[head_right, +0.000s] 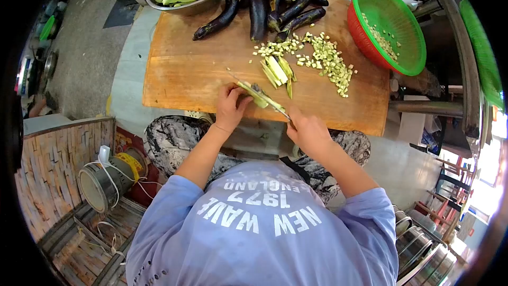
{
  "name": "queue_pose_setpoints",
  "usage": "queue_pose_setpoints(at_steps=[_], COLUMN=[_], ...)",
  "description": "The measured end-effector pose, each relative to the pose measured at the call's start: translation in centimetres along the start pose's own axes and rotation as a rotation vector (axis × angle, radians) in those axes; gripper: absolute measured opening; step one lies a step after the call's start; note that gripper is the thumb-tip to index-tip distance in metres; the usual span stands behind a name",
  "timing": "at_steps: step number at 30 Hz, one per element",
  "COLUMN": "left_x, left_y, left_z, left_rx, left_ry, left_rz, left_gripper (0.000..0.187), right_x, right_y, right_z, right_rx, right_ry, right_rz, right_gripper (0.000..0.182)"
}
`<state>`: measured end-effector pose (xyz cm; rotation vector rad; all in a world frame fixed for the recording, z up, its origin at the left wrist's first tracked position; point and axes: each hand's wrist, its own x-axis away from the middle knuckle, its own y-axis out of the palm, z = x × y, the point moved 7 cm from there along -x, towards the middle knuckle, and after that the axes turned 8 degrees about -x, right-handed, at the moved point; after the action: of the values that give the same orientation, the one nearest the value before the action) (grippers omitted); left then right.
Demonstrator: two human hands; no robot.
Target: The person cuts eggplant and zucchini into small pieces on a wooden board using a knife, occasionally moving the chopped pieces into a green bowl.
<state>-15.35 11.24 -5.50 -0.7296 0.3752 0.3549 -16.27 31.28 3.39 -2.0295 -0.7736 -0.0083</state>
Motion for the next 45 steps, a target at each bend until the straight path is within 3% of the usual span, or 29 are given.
queue_pose_setpoints(at_steps=[10,16,21,27,33,36,39,41,45], left_x=[-0.5,-0.7,-0.8,-3.0,-3.0,-3.7,-3.3,-2.0,0.3], left_y=[-0.6,-0.7,-0.5,1.7,1.7,1.7,0.8,0.0,0.0], left_z=[0.6,1.0,0.8,1.3,0.4,0.1,0.8,0.9,0.1], left_rx=[-0.049,-0.034,-0.038,-0.178,-0.104,-0.119,-0.122,-0.113,-0.020], left_ry=[0.062,0.087,0.061,0.068,0.073,0.078,0.145,0.137,0.023], left_rz=[0.017,0.045,0.030,-0.109,-0.210,-0.354,-0.330,-0.207,-0.014], left_gripper=[0.028,0.028,0.028,0.027,0.036,0.037,0.038,0.037,0.035], right_x=[-2.3,-2.7,-3.3,-3.8,-3.8,-3.9,-3.5,-3.3,-3.0], right_y=[2.9,3.3,2.5,1.6,1.4,1.4,1.2,1.2,2.3], right_z=[0.8,2.5,2.5,3.9,3.9,4.1,3.2,2.7,2.7], right_rx=[0.148,-0.074,-0.083,-0.004,-0.011,-0.037,-0.014,-0.015,0.008], right_ry=[0.029,0.045,0.006,0.068,0.090,0.085,0.083,0.059,0.020], right_rz=[-0.042,0.037,0.076,0.095,0.076,0.091,0.075,0.074,0.054], right_gripper=[0.017,0.018,0.016,0.014,0.015,0.015,0.015,0.015,0.016])
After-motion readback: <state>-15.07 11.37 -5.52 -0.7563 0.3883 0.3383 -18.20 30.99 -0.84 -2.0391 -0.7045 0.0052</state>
